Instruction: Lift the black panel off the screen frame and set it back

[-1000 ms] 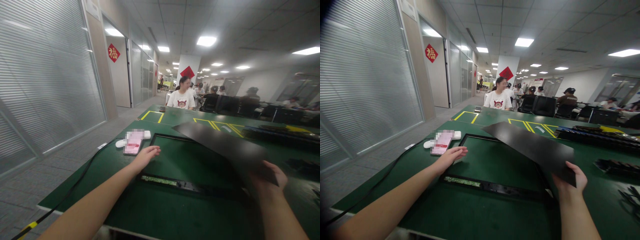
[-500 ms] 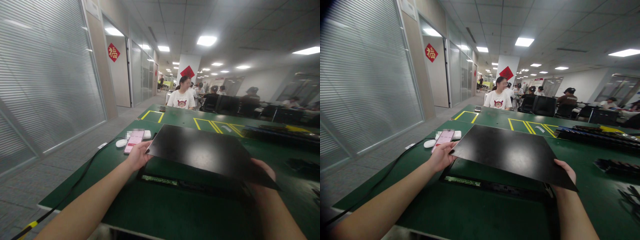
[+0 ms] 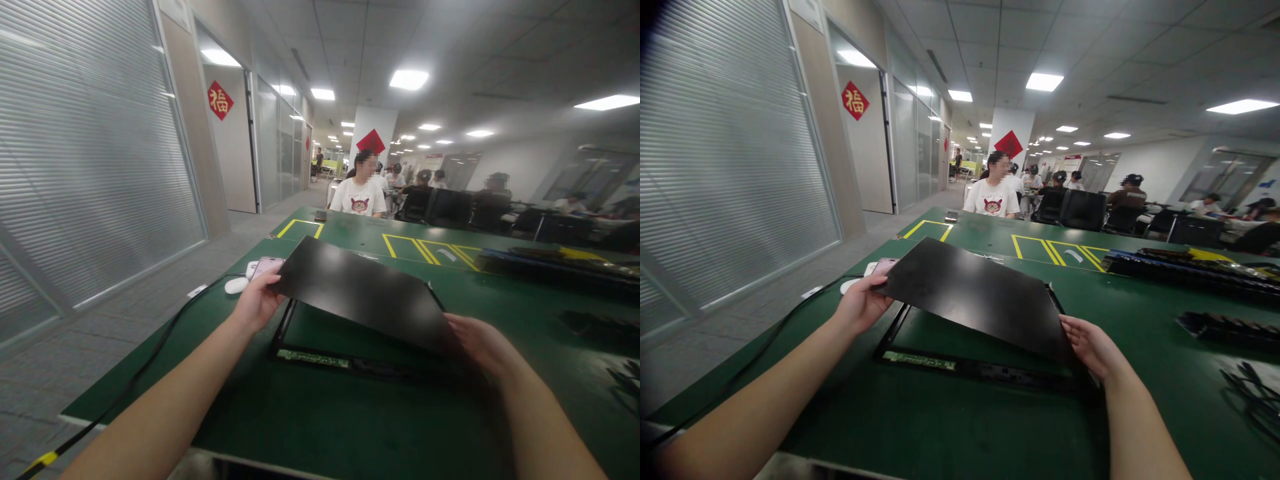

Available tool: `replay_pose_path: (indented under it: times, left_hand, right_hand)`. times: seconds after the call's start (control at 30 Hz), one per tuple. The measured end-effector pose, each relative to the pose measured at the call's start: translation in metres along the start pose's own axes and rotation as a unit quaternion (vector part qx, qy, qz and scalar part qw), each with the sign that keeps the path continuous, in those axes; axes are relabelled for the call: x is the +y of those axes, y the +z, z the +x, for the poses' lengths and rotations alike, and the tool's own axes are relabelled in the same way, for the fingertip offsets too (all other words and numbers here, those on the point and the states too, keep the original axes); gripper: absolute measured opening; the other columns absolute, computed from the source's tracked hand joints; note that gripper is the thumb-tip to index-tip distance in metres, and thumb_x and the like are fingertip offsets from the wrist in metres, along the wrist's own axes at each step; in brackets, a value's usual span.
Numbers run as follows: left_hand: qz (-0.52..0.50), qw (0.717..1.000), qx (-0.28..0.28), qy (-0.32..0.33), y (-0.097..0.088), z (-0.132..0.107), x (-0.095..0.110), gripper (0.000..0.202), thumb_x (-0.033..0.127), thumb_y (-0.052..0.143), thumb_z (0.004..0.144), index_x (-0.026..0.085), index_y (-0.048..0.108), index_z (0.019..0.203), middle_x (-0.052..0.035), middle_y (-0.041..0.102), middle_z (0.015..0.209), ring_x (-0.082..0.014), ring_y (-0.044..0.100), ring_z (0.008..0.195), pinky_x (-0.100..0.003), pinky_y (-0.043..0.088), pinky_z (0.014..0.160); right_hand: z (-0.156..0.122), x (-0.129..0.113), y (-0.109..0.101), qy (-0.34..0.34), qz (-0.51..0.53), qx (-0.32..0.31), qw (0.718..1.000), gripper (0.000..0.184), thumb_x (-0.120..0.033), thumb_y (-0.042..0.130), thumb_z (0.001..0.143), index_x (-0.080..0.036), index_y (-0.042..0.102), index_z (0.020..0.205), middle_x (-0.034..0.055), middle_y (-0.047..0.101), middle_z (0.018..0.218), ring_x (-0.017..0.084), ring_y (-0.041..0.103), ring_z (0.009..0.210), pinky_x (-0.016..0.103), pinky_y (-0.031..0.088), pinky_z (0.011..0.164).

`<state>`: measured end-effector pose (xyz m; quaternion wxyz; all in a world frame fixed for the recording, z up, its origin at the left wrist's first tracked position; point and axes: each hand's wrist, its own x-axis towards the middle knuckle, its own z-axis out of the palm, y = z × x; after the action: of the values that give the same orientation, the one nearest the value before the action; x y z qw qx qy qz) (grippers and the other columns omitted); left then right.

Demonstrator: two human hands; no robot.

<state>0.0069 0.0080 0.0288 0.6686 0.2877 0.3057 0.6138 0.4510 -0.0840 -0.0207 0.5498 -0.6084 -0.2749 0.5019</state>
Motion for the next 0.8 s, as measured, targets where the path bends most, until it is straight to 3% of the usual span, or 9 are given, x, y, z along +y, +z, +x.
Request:
replay_pose_path:
  times: [0.13, 0.3, 0.57, 0.8]
  left_hand:
    - [0.046, 0.999, -0.019, 0.013, -0.004, 0.001, -0.002, 0.037, 0.008, 0.058, 0.056, 0.014, 0.071, 0.091, -0.0027, 0.072, 0.083, -0.0125, 0.063, 0.066, -0.019, 0.053, 0.054]
    - [0.106, 0.994, -0.008, -0.01, -0.01, 0.003, -0.011, 0.033, 0.008, 0.057, 0.048, 0.018, 0.064, 0.079, 0.0021, 0.065, 0.07, -0.0139, 0.058, 0.061, -0.021, 0.048, 0.05]
    - [0.126, 0.992, -0.019, -0.013, -0.01, 0.003, -0.024, 0.032, 0.011, 0.059, 0.046, 0.018, 0.061, 0.078, 0.001, 0.063, 0.068, -0.0144, 0.056, 0.062, -0.022, 0.046, 0.052]
    - [0.118, 0.993, -0.029, -0.013, -0.011, -0.001, -0.041, 0.039, 0.014, 0.063, 0.049, 0.02, 0.059, 0.088, 0.0021, 0.064, 0.072, -0.0158, 0.057, 0.064, -0.025, 0.046, 0.055]
  right_hand:
    - [0.002, -0.003, 0.001, 0.014, -0.022, 0.068, 0.997, 0.042, -0.023, 0.06, 0.082, -0.016, 0.059, 0.123, 0.0119, 0.076, 0.093, 0.02, 0.072, 0.08, 0.029, 0.056, 0.069]
    - [0.0, -0.006, 0.004, 0.0, -0.064, 0.151, 0.987, 0.035, -0.022, 0.06, 0.08, -0.018, 0.062, 0.115, 0.0089, 0.074, 0.079, 0.02, 0.071, 0.071, 0.029, 0.054, 0.064]
    - [0.0, -0.002, 0.003, -0.057, -0.186, 0.226, 0.955, 0.035, -0.027, 0.058, 0.074, -0.019, 0.067, 0.107, 0.0073, 0.073, 0.073, 0.017, 0.064, 0.061, 0.026, 0.041, 0.051]
    - [0.016, 0.007, -0.016, -0.089, -0.225, 0.251, 0.937, 0.037, -0.034, 0.061, 0.067, -0.017, 0.071, 0.098, 0.0102, 0.074, 0.076, 0.023, 0.067, 0.071, 0.03, 0.046, 0.057]
